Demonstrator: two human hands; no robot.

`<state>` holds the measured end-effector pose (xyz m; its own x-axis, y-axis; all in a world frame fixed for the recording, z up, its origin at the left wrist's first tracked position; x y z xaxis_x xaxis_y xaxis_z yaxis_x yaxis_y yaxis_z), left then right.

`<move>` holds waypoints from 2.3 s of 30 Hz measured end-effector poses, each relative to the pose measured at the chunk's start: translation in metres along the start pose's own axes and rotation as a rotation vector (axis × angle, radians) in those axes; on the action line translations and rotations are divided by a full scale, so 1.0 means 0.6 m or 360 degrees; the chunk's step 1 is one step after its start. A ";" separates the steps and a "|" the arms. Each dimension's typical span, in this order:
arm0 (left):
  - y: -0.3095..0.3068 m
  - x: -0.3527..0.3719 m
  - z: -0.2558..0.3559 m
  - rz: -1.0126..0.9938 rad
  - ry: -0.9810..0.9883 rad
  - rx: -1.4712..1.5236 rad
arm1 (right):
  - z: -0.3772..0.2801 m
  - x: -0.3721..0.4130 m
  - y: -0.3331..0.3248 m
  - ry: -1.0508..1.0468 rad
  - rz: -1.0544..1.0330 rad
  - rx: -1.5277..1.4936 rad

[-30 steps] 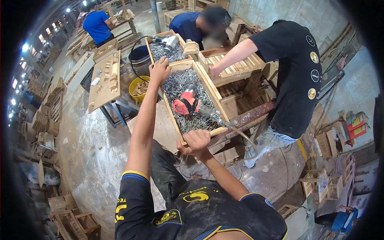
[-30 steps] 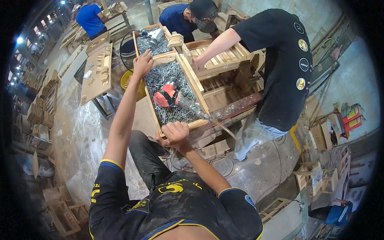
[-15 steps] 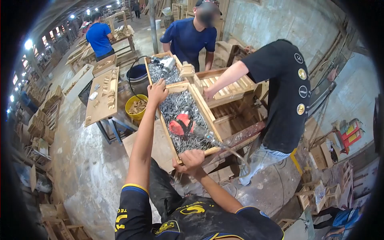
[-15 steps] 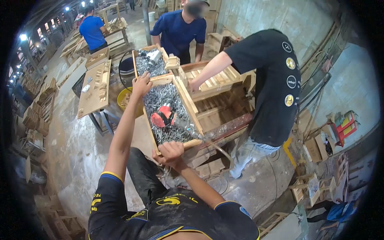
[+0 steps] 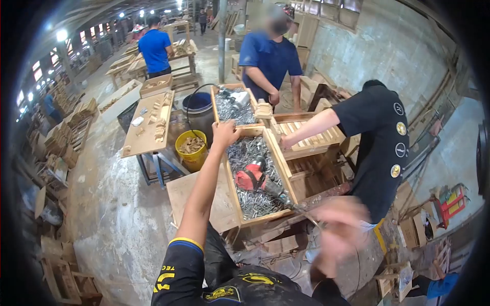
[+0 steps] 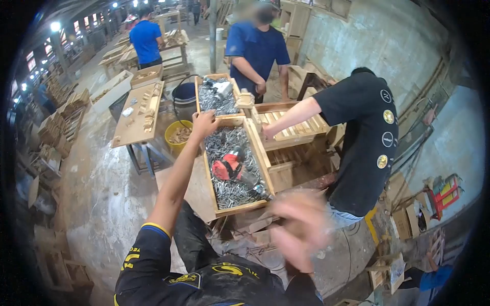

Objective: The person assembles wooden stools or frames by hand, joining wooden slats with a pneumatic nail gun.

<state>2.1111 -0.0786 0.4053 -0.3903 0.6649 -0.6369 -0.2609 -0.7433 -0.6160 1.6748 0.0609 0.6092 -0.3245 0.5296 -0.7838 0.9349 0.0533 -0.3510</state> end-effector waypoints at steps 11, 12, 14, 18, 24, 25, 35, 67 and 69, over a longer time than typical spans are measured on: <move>-0.003 -0.002 -0.003 -0.0097 -0.0167 0.0044 | -0.263 0.007 -0.276 -0.2068 0.1636 0.0034; -0.003 -0.005 -0.005 -0.0111 -0.0172 0.0037 | -0.264 0.010 -0.274 -0.2075 0.1642 0.0056; -0.008 -0.002 -0.001 -0.0053 -0.0136 0.0050 | -0.261 0.015 -0.274 -0.2083 0.1642 0.0085; -0.008 -0.004 -0.004 -0.0037 -0.0139 0.0072 | -0.254 0.021 -0.273 -0.2087 0.1641 0.0132; -0.002 -0.004 -0.006 -0.0077 -0.0140 0.0053 | -0.248 0.027 -0.264 -0.2142 0.1474 0.0163; -0.002 -0.004 -0.006 -0.0081 -0.0141 0.0054 | -0.248 0.032 -0.262 -0.2180 0.1511 0.0197; 0.003 -0.007 -0.010 -0.0138 -0.0156 0.0031 | -0.236 0.037 -0.251 -0.2139 0.1350 0.0198; -0.004 0.015 -0.010 -0.0133 -0.0288 0.0020 | 0.106 0.214 0.298 -0.0328 -0.0029 0.0637; -0.003 0.012 -0.013 -0.0136 -0.0291 0.0018 | 0.106 0.215 0.296 -0.0316 0.0013 0.0602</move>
<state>2.1159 -0.0717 0.3984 -0.5199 0.7019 -0.4869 -0.3095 -0.6860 -0.6584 1.7898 0.0847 0.4135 -0.3736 0.3532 -0.8577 0.8307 -0.2841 -0.4788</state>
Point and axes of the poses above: each hand's wrist, its own x-axis away from the middle knuckle, its own y-axis out of the palm, z = x × y, the point moved 7 cm from there along -x, towards the middle knuckle, and after that the axes turned 15 degrees about x, right-handed, at the moved point
